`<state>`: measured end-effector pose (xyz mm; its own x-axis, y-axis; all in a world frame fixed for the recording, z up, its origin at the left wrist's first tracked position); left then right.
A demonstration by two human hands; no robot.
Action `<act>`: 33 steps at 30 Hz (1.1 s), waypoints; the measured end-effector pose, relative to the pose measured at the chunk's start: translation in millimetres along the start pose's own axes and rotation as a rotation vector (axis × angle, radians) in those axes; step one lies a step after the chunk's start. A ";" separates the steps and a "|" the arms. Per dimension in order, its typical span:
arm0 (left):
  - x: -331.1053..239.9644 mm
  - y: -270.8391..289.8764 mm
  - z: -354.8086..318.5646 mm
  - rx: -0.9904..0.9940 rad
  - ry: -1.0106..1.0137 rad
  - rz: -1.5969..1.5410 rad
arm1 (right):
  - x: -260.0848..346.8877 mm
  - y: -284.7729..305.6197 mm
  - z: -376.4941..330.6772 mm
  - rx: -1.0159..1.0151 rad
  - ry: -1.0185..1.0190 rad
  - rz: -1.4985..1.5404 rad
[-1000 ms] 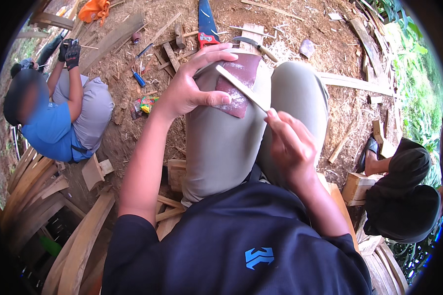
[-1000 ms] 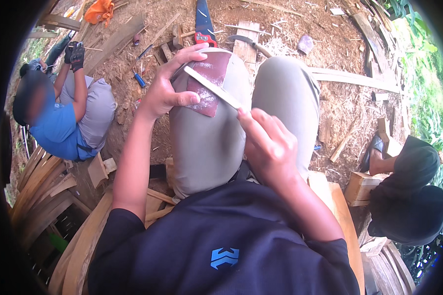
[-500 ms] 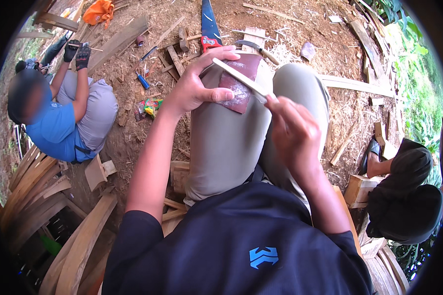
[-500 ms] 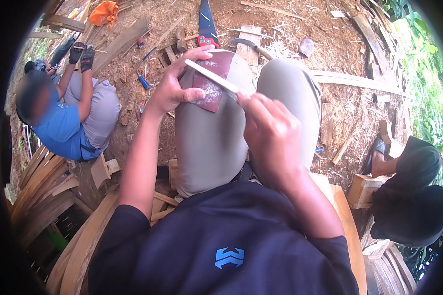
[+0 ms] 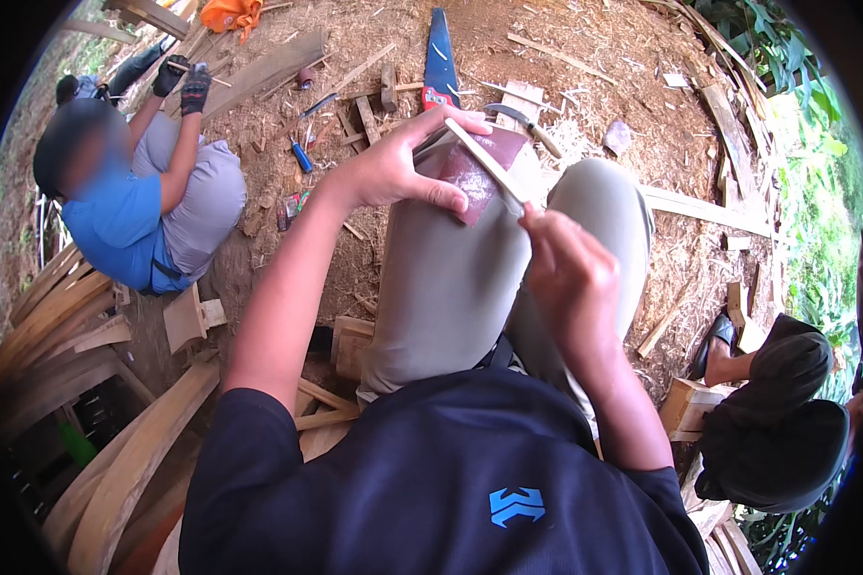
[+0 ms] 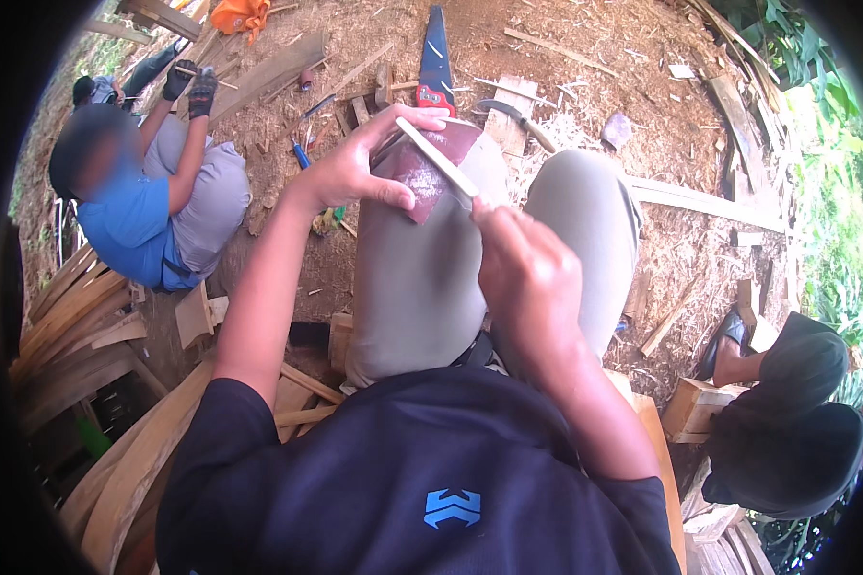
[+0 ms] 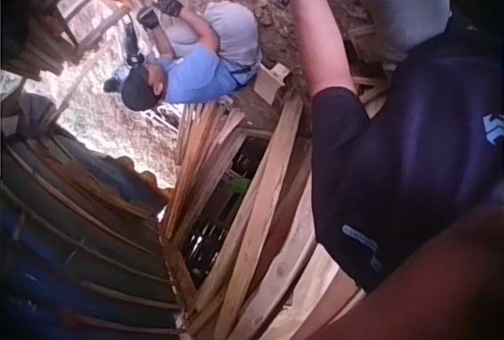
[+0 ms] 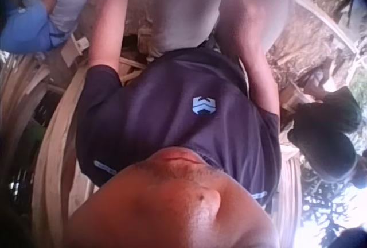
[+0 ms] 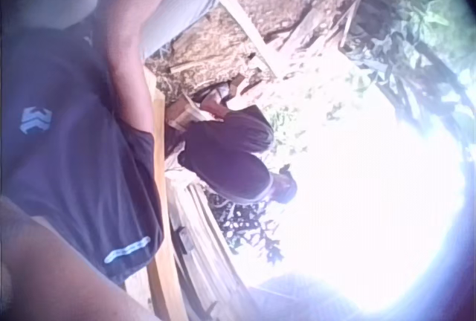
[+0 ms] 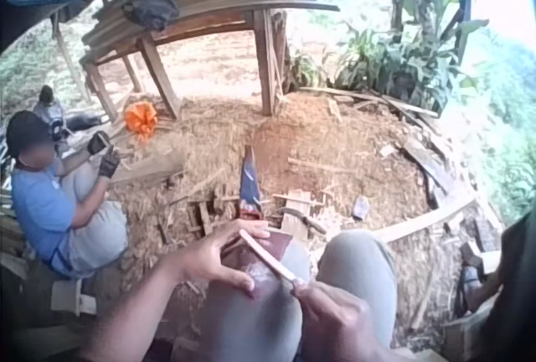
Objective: The person sits on the ground and uses a sanding block to smooth a small wooden stick. They hold the sanding block in their left hand and rub the stick against it with their right hand. The person occasionally lifts the stick to inspect the surface before continuing to sand.
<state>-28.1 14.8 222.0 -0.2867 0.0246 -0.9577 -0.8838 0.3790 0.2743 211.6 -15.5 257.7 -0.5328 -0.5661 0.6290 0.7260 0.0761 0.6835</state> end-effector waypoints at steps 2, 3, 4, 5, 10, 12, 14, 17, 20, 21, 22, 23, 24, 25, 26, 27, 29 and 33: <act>-2.2 -3.1 3.2 -0.018 0.014 0.004 | -2.2 -1.0 -22.4 -0.050 0.045 0.037; -3.6 -5.8 0.5 -0.024 0.011 0.007 | -2.2 1.5 -27.7 -0.068 0.052 0.049; -4.2 -8.5 -0.8 -0.047 0.000 0.007 | -7.0 3.2 -24.3 -0.063 0.028 0.069; -4.3 -9.5 -0.1 -0.068 -0.011 0.006 | -10.7 6.1 -16.5 -0.060 0.004 0.089; 3.3 -10.8 -0.4 -0.078 0.044 -0.042 | -3.3 -3.9 13.3 -0.051 0.040 0.001; 2.4 -10.2 -1.7 -0.081 0.061 -0.030 | -2.5 -2.3 -4.3 -0.041 0.032 0.013; -1.4 -12.3 -0.1 -0.076 0.066 -0.039 | -8.0 2.3 -22.9 -0.046 0.028 0.057; -2.1 -14.6 0.5 -0.078 0.056 -0.027 | -13.6 10.5 -27.9 -0.022 -0.161 0.207; -3.9 -15.4 2.0 -0.074 0.051 -0.032 | -18.0 17.6 -9.6 0.158 -0.395 0.347; -3.9 -14.5 0.5 -0.077 0.048 -0.027 | -20.2 17.0 -4.6 0.211 -0.470 0.410; -2.7 -14.2 -1.4 -0.082 0.044 -0.022 | -22.9 16.2 -3.2 0.293 -0.530 0.458; -2.6 -14.2 -2.7 -0.087 0.041 -0.018 | -26.2 15.8 -4.2 0.306 -0.546 0.491; -5.2 -14.3 -3.4 -0.094 0.027 -0.007 | -30.5 14.1 -6.4 0.323 -0.560 0.523; -6.7 -14.8 -2.8 -0.099 0.027 -0.008 | -33.7 12.7 -7.9 0.340 -0.573 0.556; -8.2 -15.9 -1.9 -0.105 0.027 -0.010 | -35.8 12.8 -8.2 0.344 -0.587 0.577; -9.1 -16.8 -2.6 -0.111 0.031 -0.009 | -37.0 11.7 -8.7 0.349 -0.601 0.602; -11.2 -18.5 -4.1 -0.134 -0.002 0.042 | -38.6 10.4 -8.5 0.359 -0.609 0.621; -13.6 -22.7 -9.9 -0.184 -0.029 0.099 | -39.1 8.8 -8.5 0.365 -0.594 0.620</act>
<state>-7.9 -3.2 229.6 -0.3668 0.0810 -0.9268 -0.9053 0.1983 0.3756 242.6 0.4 235.9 -0.3040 0.1668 0.9379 0.8271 0.5348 0.1730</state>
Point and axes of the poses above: each hand's wrist, its own z-axis towards the middle knuckle, its own y-axis out of the back of the hand, x = y × z, the point moved 4 cm from there along z, towards the middle knuckle, and after that the axes turned 1 degree about y, right-handed, at the moved point
